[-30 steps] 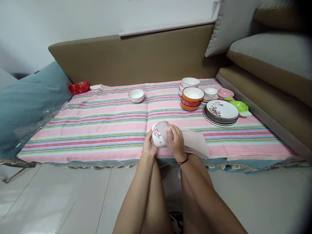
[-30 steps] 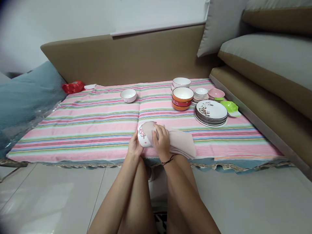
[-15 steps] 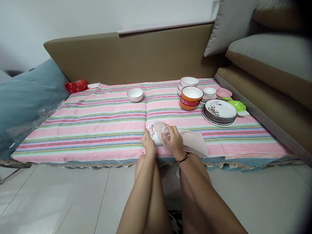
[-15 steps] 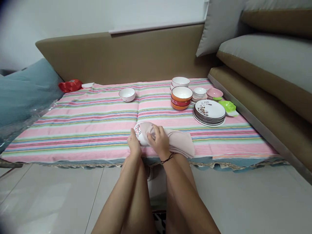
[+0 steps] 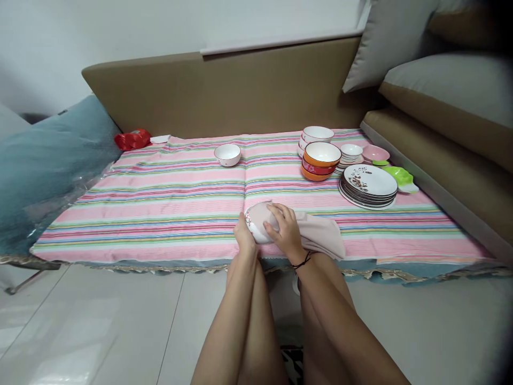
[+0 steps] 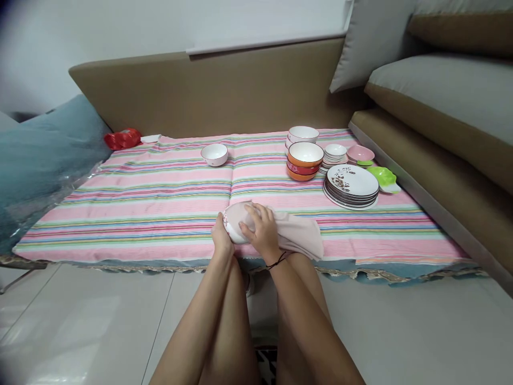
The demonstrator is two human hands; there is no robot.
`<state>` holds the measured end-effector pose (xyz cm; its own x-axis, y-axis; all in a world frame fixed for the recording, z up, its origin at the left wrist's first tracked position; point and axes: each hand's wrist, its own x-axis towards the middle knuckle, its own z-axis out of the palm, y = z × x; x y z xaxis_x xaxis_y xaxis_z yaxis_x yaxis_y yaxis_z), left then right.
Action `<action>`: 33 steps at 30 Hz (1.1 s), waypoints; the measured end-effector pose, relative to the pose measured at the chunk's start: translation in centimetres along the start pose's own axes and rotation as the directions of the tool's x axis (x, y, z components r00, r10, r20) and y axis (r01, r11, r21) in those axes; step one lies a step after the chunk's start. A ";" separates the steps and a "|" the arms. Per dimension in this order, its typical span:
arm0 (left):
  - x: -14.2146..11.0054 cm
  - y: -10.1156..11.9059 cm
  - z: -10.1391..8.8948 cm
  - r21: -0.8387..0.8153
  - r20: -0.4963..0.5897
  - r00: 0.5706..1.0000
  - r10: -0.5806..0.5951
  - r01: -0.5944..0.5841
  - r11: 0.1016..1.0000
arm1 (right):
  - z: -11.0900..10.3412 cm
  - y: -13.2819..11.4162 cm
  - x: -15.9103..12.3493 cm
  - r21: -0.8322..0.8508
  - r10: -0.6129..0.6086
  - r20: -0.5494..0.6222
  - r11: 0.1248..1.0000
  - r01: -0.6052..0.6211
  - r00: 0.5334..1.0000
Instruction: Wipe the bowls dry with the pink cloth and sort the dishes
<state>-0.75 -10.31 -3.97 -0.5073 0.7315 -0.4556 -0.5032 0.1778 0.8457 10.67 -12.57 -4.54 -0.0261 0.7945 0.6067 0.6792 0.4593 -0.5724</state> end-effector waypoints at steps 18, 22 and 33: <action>-1.4 0.5 0.3 -0.060 0.152 0.984 0.090 -0.081 0.995 | 0.4 -0.1 -0.6 0.082 0.237 -0.054 0.969 -0.232 0.970; -0.3 0.8 0.0 -0.229 0.128 0.983 -0.132 0.159 0.960 | 0.1 -0.6 -0.3 0.012 0.010 0.060 1.000 -0.011 0.998; -1.4 0.2 0.5 -0.180 0.103 0.994 -0.035 0.053 0.982 | -0.1 -0.7 -0.2 0.026 0.180 -0.075 0.984 -0.178 0.981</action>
<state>0.21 -11.01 -3.00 -0.4144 0.7889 -0.4538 -0.6470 0.0953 0.7565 10.26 -13.13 -4.21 0.1512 0.8323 0.5334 0.6536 0.3206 -0.6856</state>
